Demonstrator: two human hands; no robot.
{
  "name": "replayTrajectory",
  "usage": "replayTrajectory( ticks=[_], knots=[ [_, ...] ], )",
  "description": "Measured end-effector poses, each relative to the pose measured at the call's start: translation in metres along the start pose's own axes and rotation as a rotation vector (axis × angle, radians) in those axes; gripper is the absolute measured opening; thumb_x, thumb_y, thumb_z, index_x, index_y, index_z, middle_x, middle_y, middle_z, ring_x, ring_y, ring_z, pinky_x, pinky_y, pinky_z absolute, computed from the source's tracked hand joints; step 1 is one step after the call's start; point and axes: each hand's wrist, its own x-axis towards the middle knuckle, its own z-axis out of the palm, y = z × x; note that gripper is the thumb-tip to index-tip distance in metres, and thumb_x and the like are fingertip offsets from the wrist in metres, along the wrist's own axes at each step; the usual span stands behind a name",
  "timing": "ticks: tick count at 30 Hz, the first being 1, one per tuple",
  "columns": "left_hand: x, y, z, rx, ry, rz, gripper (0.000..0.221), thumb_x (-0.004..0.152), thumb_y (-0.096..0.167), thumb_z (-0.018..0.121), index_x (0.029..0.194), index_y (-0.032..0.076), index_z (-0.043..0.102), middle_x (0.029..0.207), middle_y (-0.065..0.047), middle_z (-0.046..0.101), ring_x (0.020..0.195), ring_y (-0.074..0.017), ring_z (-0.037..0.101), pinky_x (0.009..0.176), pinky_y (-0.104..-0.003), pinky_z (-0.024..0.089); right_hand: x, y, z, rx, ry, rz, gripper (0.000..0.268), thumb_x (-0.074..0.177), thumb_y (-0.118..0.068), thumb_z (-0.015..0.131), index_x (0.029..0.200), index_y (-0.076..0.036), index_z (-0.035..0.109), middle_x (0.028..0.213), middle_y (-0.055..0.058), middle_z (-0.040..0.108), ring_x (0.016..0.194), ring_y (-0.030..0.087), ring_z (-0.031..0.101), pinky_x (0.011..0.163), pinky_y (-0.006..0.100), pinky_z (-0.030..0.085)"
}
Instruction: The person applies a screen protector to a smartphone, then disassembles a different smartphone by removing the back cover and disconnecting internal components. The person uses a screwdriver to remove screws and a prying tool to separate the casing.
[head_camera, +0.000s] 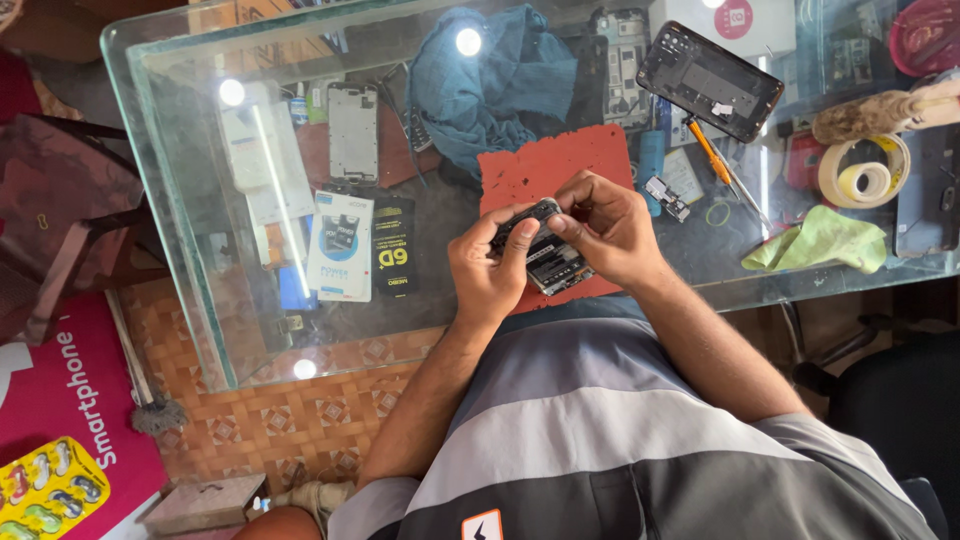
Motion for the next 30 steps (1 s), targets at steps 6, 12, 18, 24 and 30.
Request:
replayTrajectory(
  ticks=[6,12,18,24,30],
  knots=[
    [0.0,-0.008,-0.002,-0.374,-0.017,-0.089,0.029,0.103,0.01,0.067,0.126,-0.006,0.062,0.11,-0.009,0.073,0.1,-0.0083,0.068,0.087,-0.021,0.055,0.002,0.006,0.0,0.134,0.171,0.126,0.013,0.103,-0.01,0.068,0.109,0.0,0.062,0.103,0.002,0.066,0.093,0.008,0.063,0.083,0.024,0.051],
    [-0.002,-0.015,-0.011,-0.191,-0.032,-0.036,0.027,0.105,0.007,0.064,0.127,-0.009,0.065,0.106,-0.013,0.076,0.096,-0.0096,0.071,0.082,-0.021,0.056,0.006,0.009,0.002,0.125,0.188,0.112,0.015,0.106,-0.012,0.066,0.113,0.001,0.063,0.103,0.002,0.069,0.094,0.007,0.062,0.085,0.021,0.05],
    [-0.004,-0.013,-0.012,-0.144,0.02,-0.016,0.025,0.105,0.005,0.064,0.125,-0.01,0.066,0.102,-0.013,0.077,0.092,-0.0101,0.072,0.078,-0.02,0.057,0.006,0.002,0.003,0.093,0.161,0.107,0.015,0.106,-0.01,0.068,0.112,0.002,0.062,0.102,0.002,0.068,0.093,0.007,0.063,0.084,0.021,0.051],
    [-0.003,-0.002,-0.009,-0.296,-0.045,-0.001,0.026,0.106,0.004,0.063,0.127,-0.012,0.063,0.111,-0.015,0.074,0.103,-0.0127,0.072,0.09,-0.024,0.059,0.005,-0.003,0.0,0.056,0.159,0.049,0.011,0.104,-0.003,0.066,0.112,0.004,0.063,0.102,0.003,0.068,0.093,0.006,0.064,0.085,0.021,0.052],
    [-0.003,-0.005,-0.009,-0.286,-0.047,-0.016,0.023,0.106,0.003,0.062,0.123,-0.012,0.064,0.1,-0.008,0.073,0.089,-0.0058,0.066,0.076,-0.02,0.052,0.002,-0.001,-0.006,0.088,0.172,0.075,0.011,0.102,-0.003,0.066,0.11,0.004,0.063,0.101,0.003,0.068,0.091,0.006,0.064,0.084,0.022,0.052]
  ],
)
